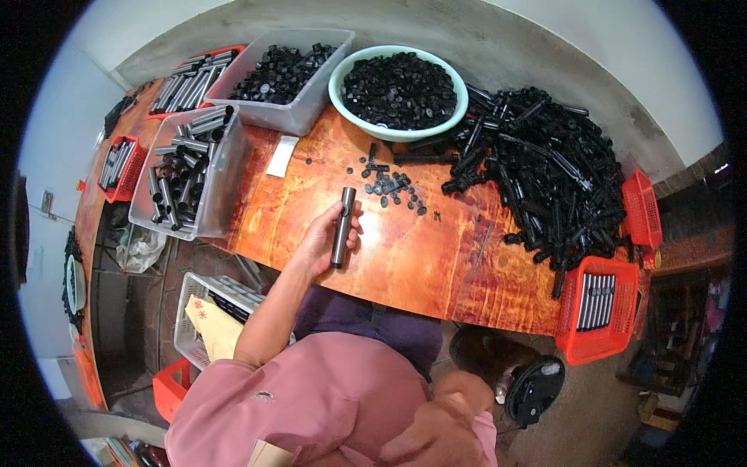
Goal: The person repeatedly picks small black plastic pieces from a bowl and table, inserts them into a metal tube, and places the tube into a red basket. The process is repeated multiple times with consistent hand movements.
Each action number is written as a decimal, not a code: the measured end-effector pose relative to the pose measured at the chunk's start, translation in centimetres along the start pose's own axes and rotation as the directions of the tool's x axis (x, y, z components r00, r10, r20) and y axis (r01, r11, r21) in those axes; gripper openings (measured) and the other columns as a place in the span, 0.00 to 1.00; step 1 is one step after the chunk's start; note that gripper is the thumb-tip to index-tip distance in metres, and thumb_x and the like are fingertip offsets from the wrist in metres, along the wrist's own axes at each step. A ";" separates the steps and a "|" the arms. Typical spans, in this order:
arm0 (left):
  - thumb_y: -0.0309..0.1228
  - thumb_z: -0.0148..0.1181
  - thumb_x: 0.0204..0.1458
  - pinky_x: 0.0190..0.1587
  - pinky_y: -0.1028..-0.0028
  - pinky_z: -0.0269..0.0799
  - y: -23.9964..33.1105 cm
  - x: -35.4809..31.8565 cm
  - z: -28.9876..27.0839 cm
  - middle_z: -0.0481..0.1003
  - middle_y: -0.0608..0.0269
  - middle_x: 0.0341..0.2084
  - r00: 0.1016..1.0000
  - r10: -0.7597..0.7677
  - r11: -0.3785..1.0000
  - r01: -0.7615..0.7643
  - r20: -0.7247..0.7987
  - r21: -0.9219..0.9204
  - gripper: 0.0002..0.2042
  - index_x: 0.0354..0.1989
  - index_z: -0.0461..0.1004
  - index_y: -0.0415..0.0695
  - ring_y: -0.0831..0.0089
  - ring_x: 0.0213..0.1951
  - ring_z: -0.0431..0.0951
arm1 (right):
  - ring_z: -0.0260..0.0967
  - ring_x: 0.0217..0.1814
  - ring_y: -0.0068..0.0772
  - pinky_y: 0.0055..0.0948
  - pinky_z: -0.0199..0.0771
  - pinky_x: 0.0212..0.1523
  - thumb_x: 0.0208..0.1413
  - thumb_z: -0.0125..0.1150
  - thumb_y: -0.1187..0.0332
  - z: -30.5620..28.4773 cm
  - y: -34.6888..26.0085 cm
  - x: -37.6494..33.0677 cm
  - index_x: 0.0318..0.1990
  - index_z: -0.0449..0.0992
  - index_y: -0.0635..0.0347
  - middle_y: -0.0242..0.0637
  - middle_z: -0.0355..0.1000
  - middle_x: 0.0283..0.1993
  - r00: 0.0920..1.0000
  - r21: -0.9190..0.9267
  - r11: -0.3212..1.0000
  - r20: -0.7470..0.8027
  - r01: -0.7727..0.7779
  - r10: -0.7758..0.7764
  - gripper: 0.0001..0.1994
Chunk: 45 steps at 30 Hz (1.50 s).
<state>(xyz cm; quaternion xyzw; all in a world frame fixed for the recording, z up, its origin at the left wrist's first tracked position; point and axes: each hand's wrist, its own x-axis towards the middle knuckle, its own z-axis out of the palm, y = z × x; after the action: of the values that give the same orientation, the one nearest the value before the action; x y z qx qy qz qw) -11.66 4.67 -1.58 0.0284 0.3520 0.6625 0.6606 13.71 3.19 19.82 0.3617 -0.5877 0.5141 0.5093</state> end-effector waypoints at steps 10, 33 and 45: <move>0.43 0.48 0.69 0.26 0.74 0.74 -0.6 -0.1 -0.7 0.74 0.63 0.22 0.998 0.047 0.990 -0.042 -0.036 0.138 0.18 0.43 0.73 0.38 0.74 0.21 0.75 | 0.77 0.30 0.36 0.34 0.74 0.31 0.49 0.76 0.57 -3.2 3.1 -8.7 0.44 0.78 0.61 0.38 0.79 0.34 0.833 -0.604 0.577 -0.341 -0.549 0.435 0.21; 0.50 0.41 0.70 0.23 0.75 0.67 -2.4 -0.9 1.3 0.73 0.63 0.26 0.999 0.019 1.000 -0.020 0.041 0.024 0.25 0.53 0.69 0.36 0.72 0.21 0.70 | 0.74 0.33 0.22 0.24 0.75 0.35 0.56 0.68 0.74 -5.9 7.0 -20.9 0.43 0.78 0.65 0.36 0.78 0.35 0.272 -0.304 0.091 -0.633 -0.948 0.725 0.09; 0.36 0.53 0.68 0.42 0.71 0.76 -6.7 -3.6 6.1 0.74 0.60 0.40 0.953 0.297 0.932 -0.303 0.060 0.201 0.14 0.56 0.65 0.42 0.71 0.39 0.76 | 0.75 0.36 0.33 0.33 0.75 0.39 0.55 0.69 0.66 -3.3 6.3 -17.0 0.53 0.70 0.61 0.41 0.75 0.40 0.239 -0.265 0.082 -0.641 -0.961 0.730 0.20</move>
<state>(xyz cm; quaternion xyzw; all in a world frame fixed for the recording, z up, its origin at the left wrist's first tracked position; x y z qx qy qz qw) -2.40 3.31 1.15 0.1602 0.4012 0.7146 0.5503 12.20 6.02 1.72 -0.3473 -0.7145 0.5379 0.2820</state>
